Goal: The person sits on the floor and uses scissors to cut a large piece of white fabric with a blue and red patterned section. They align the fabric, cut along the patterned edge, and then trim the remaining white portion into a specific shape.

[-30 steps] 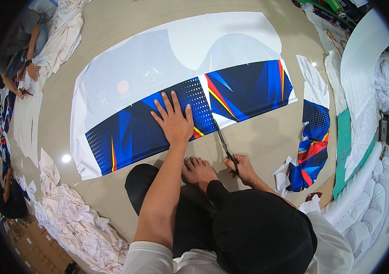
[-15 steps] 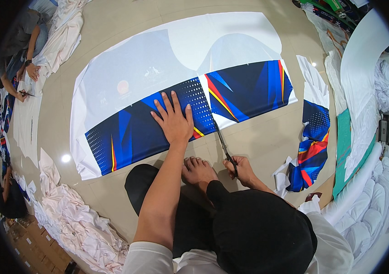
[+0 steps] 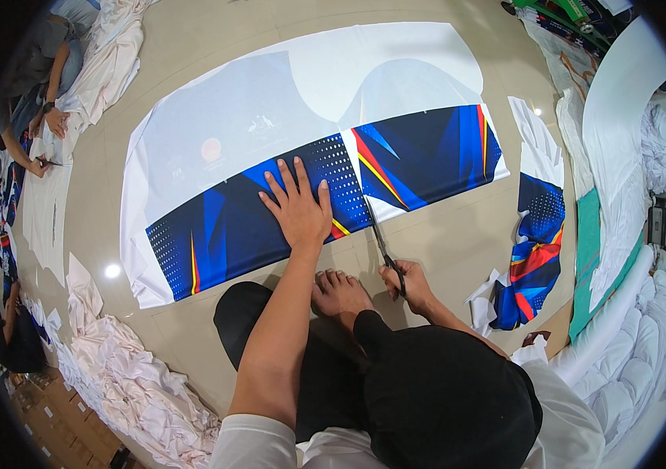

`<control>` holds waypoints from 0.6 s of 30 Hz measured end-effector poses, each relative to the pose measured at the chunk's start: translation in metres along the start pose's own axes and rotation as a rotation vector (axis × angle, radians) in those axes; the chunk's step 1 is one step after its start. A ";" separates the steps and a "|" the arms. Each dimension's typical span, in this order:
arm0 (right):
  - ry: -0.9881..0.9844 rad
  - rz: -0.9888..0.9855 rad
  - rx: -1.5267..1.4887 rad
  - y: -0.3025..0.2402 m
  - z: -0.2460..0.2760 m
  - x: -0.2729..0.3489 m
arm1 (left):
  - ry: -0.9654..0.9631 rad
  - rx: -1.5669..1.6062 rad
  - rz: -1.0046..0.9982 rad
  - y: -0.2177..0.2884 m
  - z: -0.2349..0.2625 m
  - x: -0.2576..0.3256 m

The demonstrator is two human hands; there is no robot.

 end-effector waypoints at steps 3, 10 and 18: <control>-0.002 0.009 -0.007 -0.003 -0.001 -0.004 | -0.007 0.005 0.002 0.001 0.001 0.000; 0.002 0.007 0.004 -0.007 -0.002 -0.009 | -0.011 0.002 0.006 0.000 0.000 0.000; 0.018 -0.003 -0.004 -0.009 -0.001 -0.007 | -0.025 -0.009 0.016 0.000 -0.001 0.000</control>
Point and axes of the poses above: each hand's wrist, its own x-axis away from the middle knuckle, its own z-axis out of the back of the hand, y = z × x, the point moved 4 cm from there along -x, towards the middle knuckle, and after that the axes turned 6 degrees about -y, right-handed, at the moved point
